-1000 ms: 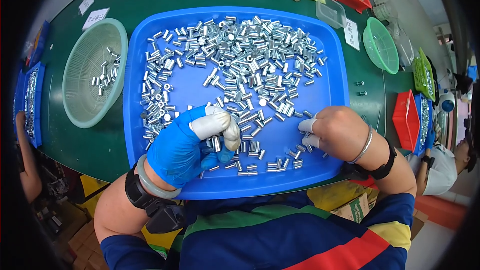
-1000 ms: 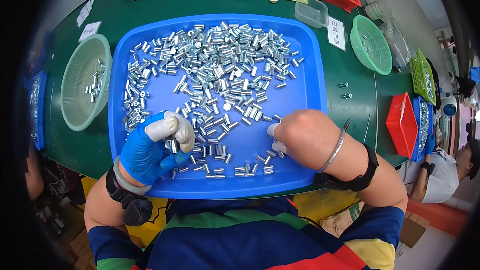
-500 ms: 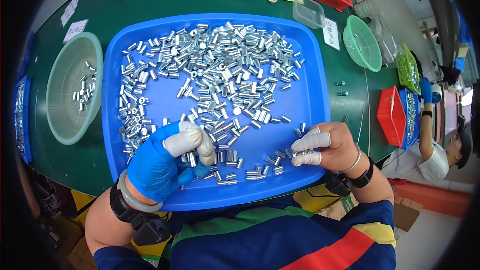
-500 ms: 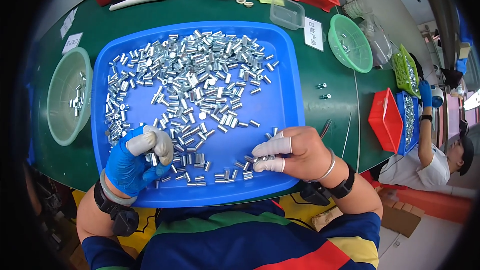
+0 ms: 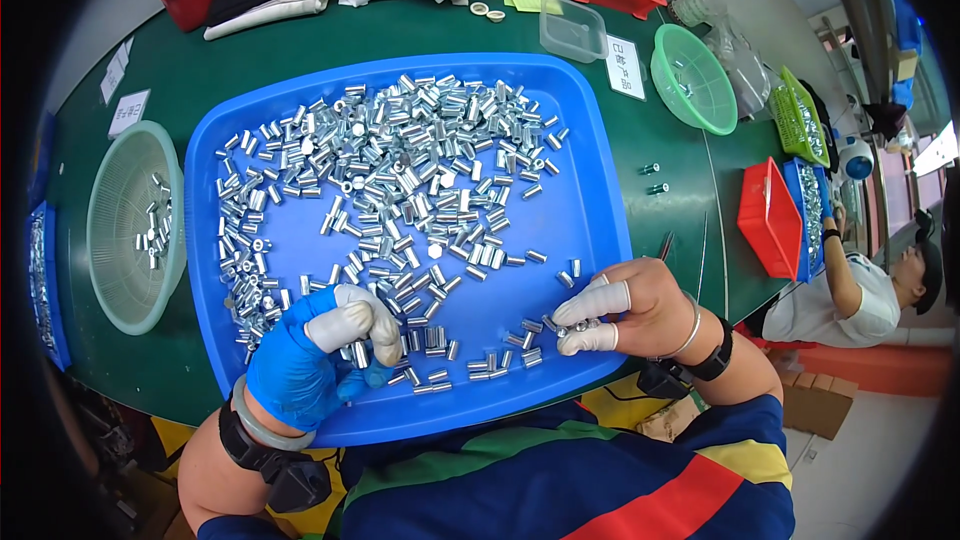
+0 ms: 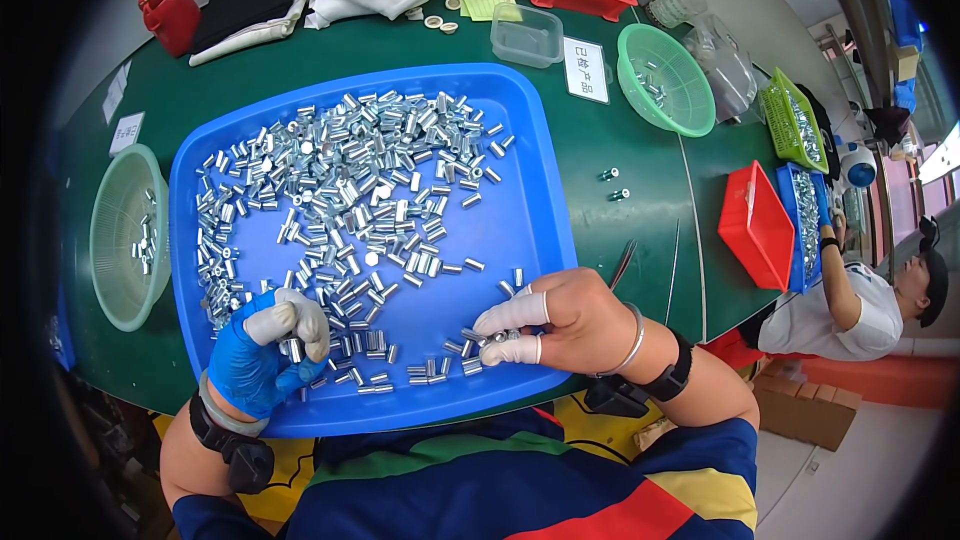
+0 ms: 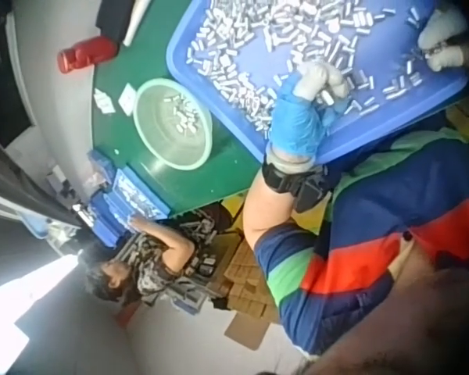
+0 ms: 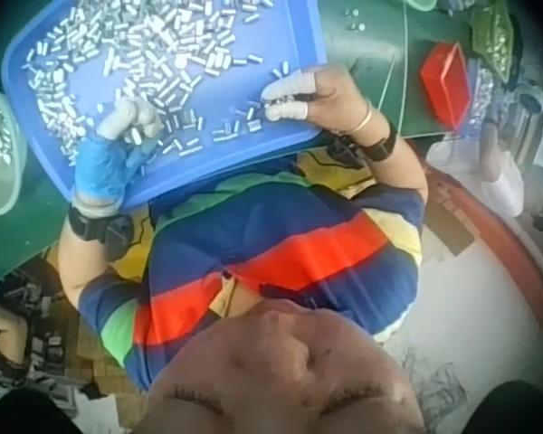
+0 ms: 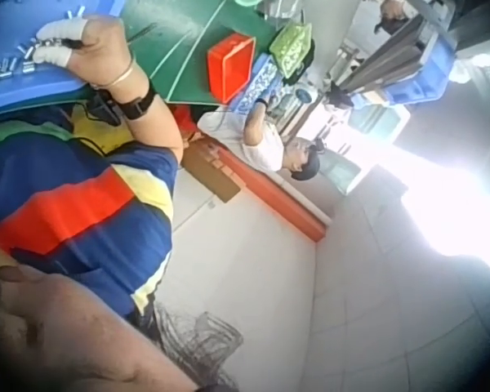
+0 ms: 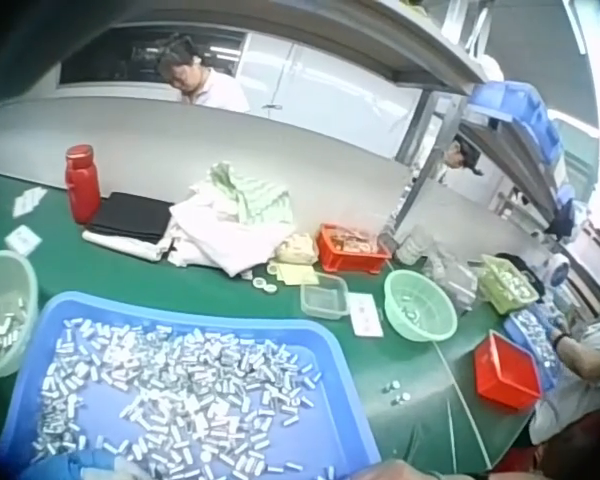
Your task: The person picks up metal components from a blue tray, inspects them, and places them into a green bowl. They then continue picking up and inspecting more components from the tray, holding them together in their hands.
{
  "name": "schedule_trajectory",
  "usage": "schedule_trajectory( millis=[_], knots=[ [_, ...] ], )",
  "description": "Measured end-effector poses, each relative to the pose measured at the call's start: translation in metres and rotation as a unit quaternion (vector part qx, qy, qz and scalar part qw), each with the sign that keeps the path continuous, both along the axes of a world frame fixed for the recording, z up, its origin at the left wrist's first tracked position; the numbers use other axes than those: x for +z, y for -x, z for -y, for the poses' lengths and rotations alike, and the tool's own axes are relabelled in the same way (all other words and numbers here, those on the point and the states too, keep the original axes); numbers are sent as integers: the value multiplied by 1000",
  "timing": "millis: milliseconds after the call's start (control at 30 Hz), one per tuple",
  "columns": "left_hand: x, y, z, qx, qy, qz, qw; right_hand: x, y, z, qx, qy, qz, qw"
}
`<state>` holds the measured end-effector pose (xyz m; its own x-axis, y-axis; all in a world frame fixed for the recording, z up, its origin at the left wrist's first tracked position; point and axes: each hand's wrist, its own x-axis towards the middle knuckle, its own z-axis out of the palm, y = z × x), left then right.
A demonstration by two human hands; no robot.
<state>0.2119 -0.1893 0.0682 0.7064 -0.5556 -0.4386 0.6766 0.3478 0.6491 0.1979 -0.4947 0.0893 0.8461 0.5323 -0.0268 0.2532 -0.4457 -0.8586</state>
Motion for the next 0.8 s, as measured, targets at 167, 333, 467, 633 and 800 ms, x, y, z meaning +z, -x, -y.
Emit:
schedule_trajectory(
  millis=[167,333,467,633,800],
  knots=[
    [0,-2,-3,-61,-7,-21,998,12,-8,-14,-4,7,-77,997],
    [3,0,1,-80,-19,-26,996,18,-12,-35,3,-8,-172,985],
    [10,2,6,-103,-12,-54,993,32,-17,-64,62,20,-102,993],
    [17,2,9,-59,-40,-154,985,30,-28,-100,98,-25,51,994],
    [1,0,-5,-39,-10,-58,998,50,-43,-70,32,68,0,997]
  ],
)
